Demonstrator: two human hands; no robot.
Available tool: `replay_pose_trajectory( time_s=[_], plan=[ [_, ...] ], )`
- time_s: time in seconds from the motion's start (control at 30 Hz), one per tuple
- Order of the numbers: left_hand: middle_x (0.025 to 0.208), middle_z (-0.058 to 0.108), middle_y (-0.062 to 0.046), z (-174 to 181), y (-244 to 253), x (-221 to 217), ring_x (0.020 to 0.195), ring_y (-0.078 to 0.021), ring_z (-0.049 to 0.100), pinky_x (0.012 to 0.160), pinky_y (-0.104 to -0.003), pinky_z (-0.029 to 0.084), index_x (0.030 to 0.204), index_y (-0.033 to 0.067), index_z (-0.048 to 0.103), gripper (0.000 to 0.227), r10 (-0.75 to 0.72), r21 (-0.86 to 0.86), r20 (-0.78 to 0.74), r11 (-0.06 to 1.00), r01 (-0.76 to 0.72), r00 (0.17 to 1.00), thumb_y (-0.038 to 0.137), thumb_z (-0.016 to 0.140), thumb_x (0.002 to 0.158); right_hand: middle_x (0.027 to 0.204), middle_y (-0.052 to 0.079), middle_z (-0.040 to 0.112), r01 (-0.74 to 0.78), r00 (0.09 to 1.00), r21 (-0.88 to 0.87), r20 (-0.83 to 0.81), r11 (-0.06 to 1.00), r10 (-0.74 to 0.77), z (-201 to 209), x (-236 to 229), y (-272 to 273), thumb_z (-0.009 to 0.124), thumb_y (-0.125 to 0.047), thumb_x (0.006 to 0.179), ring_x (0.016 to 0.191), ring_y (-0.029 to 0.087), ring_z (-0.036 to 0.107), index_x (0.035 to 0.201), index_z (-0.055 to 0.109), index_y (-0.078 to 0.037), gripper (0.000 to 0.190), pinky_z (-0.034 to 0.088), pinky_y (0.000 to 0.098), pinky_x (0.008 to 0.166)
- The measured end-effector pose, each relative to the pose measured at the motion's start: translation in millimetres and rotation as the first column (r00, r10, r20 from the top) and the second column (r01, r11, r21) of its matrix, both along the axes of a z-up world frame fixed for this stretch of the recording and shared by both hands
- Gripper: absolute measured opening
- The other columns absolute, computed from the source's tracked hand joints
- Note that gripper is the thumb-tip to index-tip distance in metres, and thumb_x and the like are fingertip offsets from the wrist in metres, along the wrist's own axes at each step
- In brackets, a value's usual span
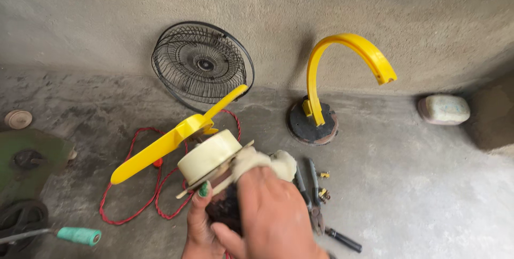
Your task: The person wipes a yellow fan blade, motor housing, and curved neck with a cloth. They also wipe the red power cord and the fan base. The parts are handled one at a time and set down on the floor after cleaning.
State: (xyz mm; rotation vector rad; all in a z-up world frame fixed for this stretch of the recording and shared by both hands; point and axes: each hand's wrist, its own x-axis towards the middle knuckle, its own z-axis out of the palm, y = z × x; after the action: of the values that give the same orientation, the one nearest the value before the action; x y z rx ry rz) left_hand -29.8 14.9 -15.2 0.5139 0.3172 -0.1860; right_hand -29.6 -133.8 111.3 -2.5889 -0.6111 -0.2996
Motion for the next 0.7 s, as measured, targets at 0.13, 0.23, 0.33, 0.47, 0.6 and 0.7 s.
replay_pose_trajectory(
  time_s=[0.13, 0.23, 0.33, 0.47, 0.6, 0.7],
  plan=[
    [0.130, 0.067, -0.017, -16.6, 8.1, -5.6, 0.118, -0.0334, 0.065, 0.103, -0.050, 0.050, 0.140, 0.0000, 0.054, 0.085, 0.023, 0.039, 0.080, 0.999, -0.026, 0.997, 0.045, 0.080, 0.073, 0.127, 0.015, 0.068, 0.018, 0.786, 0.448, -0.559, 0.894, 0.265, 9.6, 29.2, -15.5, 0.090, -0.051, 0.062, 0.121, 0.025, 0.067, 0.136, 0.052, 0.000, 0.098, 0.052, 0.0369, 0.102],
    [0.130, 0.066, -0.017, -23.9, 16.7, -4.8, 0.120, -0.0332, 0.064, 0.105, -0.050, 0.049, 0.141, 0.0007, 0.053, 0.083, -0.079, 0.030, 0.212, 0.997, 0.075, 0.974, 0.039, 0.083, 0.073, 0.135, 0.014, 0.064, 0.163, 0.447, 0.860, -0.502, 0.484, 0.740, 4.4, 51.0, -25.9, 0.096, -0.038, 0.063, 0.127, 0.022, 0.061, 0.145, 0.046, 0.002, 0.104, 0.046, 0.0349, 0.111],
    [0.130, 0.066, -0.016, -17.1, 17.2, 1.8, 0.120, -0.0312, 0.064, 0.104, -0.049, 0.049, 0.141, 0.0013, 0.052, 0.082, -0.165, 0.065, 0.221, 0.986, 0.155, 0.961, 0.035, 0.084, 0.074, 0.135, 0.014, 0.063, 0.317, 0.326, 0.863, -0.488, 0.392, 0.810, -7.5, 56.4, -33.8, 0.097, -0.033, 0.062, 0.126, 0.023, 0.060, 0.147, 0.045, 0.001, 0.105, 0.044, 0.0352, 0.113],
    [0.129, 0.066, -0.013, 2.4, -3.3, 12.6, 0.118, -0.0280, 0.065, 0.102, -0.047, 0.051, 0.142, 0.0017, 0.049, 0.085, -0.114, 0.231, 0.154, 0.970, 0.077, 0.981, 0.030, 0.086, 0.071, 0.128, 0.018, 0.065, 0.031, 0.864, 0.591, -0.421, 0.806, 0.275, -20.4, 48.6, -36.6, 0.091, -0.035, 0.058, 0.123, 0.029, 0.065, 0.137, 0.059, 0.001, 0.092, 0.047, 0.0377, 0.109],
    [0.129, 0.067, -0.008, 14.4, -19.5, 7.4, 0.118, -0.0244, 0.066, 0.100, -0.043, 0.052, 0.146, 0.0056, 0.047, 0.092, -0.020, 0.171, 0.050, 0.985, 0.012, 0.999, 0.034, 0.087, 0.068, 0.129, 0.021, 0.056, 0.148, 0.948, 0.296, -0.313, 0.944, -0.051, -15.0, 30.8, -24.6, 0.088, -0.042, 0.056, 0.111, 0.037, 0.065, 0.144, 0.045, 0.001, 0.106, 0.055, 0.0427, 0.089],
    [0.127, 0.067, -0.008, 8.9, -16.3, 2.9, 0.114, -0.0240, 0.066, 0.098, -0.044, 0.053, 0.144, 0.0069, 0.050, 0.092, -0.026, 0.037, -0.060, 0.999, 0.029, 0.998, 0.040, 0.087, 0.066, 0.135, 0.027, 0.051, 0.102, 0.974, 0.126, -0.214, 0.987, -0.074, -7.3, 15.3, -13.8, 0.089, -0.046, 0.055, 0.108, 0.044, 0.063, 0.146, 0.042, 0.002, 0.113, 0.057, 0.0477, 0.082]
  ],
)
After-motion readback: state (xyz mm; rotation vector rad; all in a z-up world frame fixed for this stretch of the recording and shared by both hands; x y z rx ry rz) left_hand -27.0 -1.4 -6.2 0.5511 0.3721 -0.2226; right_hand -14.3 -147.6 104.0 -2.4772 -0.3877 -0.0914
